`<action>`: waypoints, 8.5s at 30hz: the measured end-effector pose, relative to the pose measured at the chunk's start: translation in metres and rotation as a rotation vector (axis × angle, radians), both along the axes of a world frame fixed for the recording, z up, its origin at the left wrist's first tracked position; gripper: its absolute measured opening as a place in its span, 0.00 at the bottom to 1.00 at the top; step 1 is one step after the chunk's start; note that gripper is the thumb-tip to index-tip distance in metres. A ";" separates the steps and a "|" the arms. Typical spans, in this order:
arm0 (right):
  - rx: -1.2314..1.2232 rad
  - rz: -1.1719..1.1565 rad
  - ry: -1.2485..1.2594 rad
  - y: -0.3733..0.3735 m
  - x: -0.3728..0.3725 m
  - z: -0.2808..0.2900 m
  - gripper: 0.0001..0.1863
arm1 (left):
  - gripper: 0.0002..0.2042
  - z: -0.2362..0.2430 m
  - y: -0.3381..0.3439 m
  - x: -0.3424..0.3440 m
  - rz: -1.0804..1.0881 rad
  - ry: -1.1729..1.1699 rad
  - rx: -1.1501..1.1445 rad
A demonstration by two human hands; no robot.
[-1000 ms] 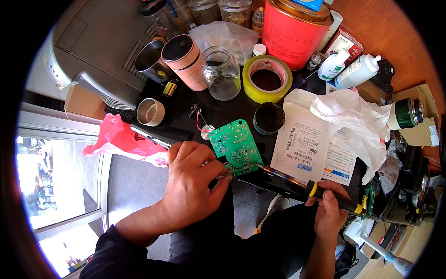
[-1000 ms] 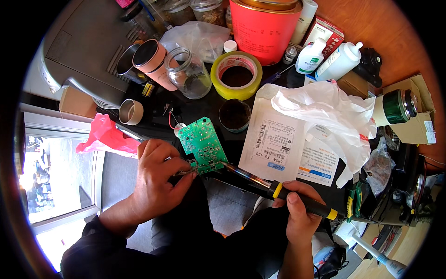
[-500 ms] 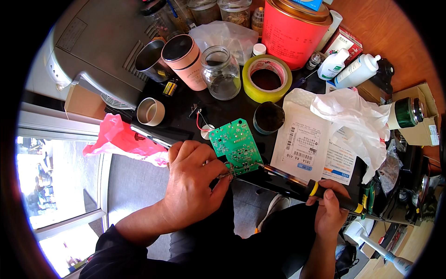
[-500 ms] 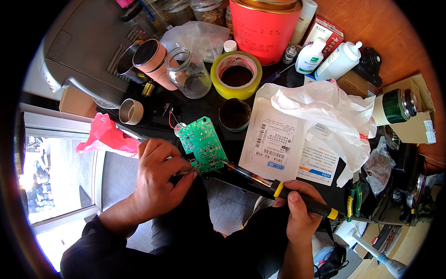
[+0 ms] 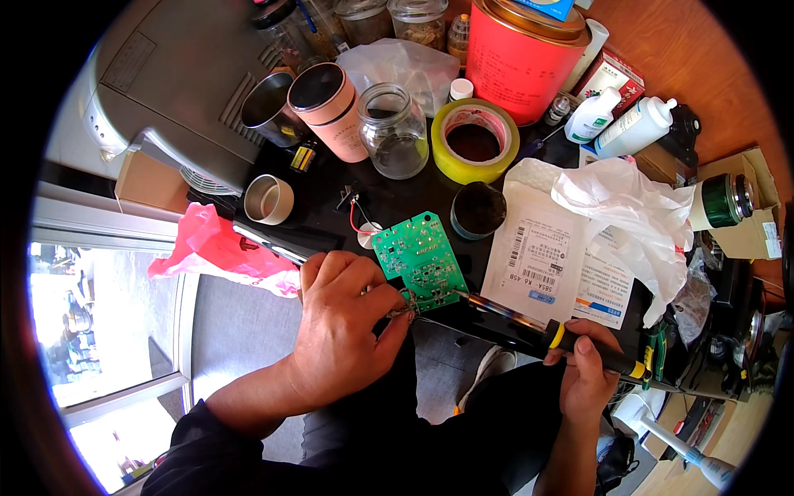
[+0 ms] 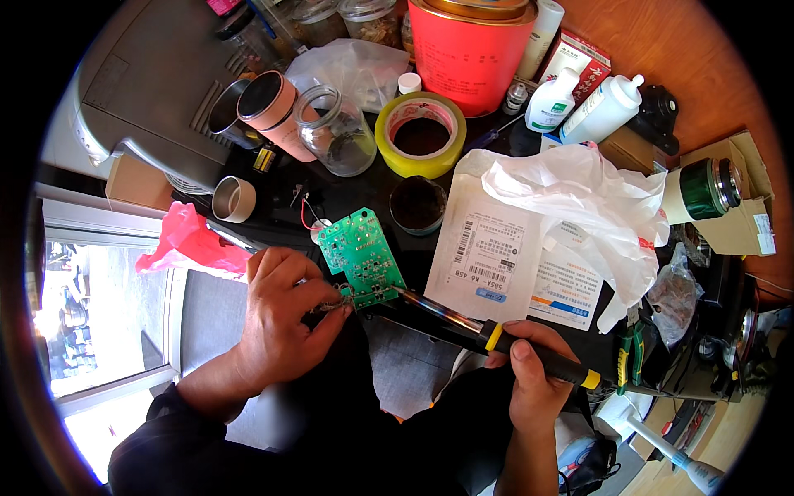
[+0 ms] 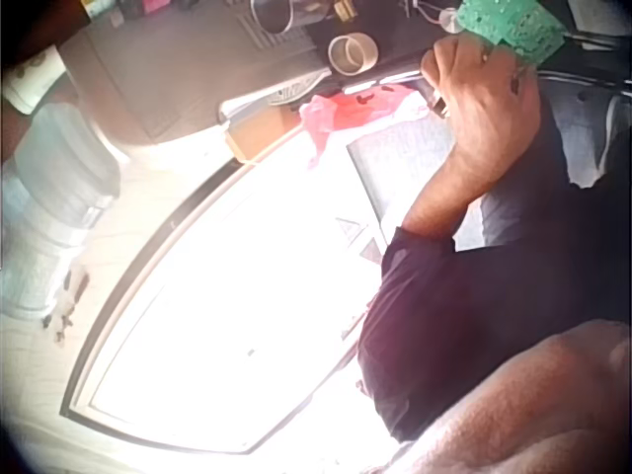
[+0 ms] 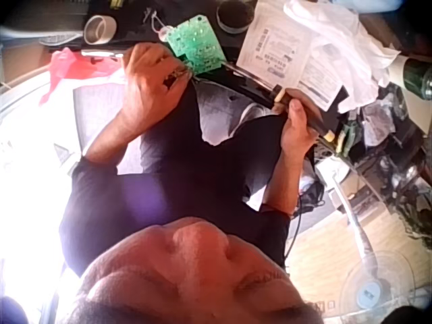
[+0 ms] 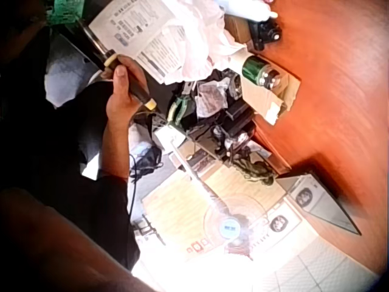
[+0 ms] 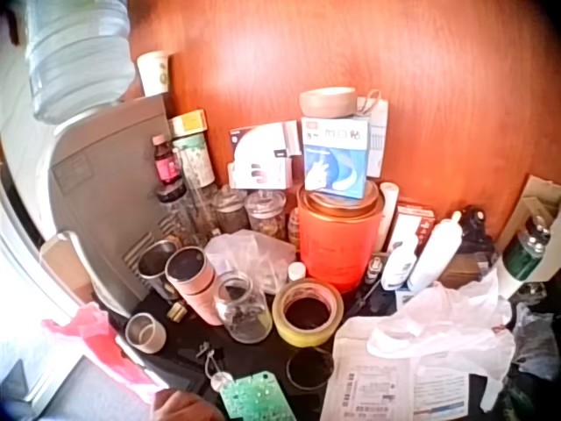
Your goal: The person handles a circuit board and uses a screwdriver to touch components on it, then turns the board over by hand and picks up an electronic power supply assembly to inspect its underside.
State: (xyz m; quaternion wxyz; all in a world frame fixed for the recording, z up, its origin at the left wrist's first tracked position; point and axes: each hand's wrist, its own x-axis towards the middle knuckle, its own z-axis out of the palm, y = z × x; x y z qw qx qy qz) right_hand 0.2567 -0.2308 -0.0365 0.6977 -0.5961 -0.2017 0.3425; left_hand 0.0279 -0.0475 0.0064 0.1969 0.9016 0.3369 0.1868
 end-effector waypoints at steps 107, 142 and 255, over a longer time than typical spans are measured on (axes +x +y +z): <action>-0.004 0.011 -0.011 0.000 0.000 0.001 0.15 | 0.07 0.001 -0.001 -0.004 0.018 -0.038 0.009; 0.038 -0.003 -0.009 0.002 -0.001 0.001 0.15 | 0.07 -0.001 0.001 0.003 0.005 -0.011 0.007; -0.026 0.012 0.124 0.000 0.007 -0.002 0.14 | 0.07 0.001 0.000 -0.006 0.012 -0.003 -0.005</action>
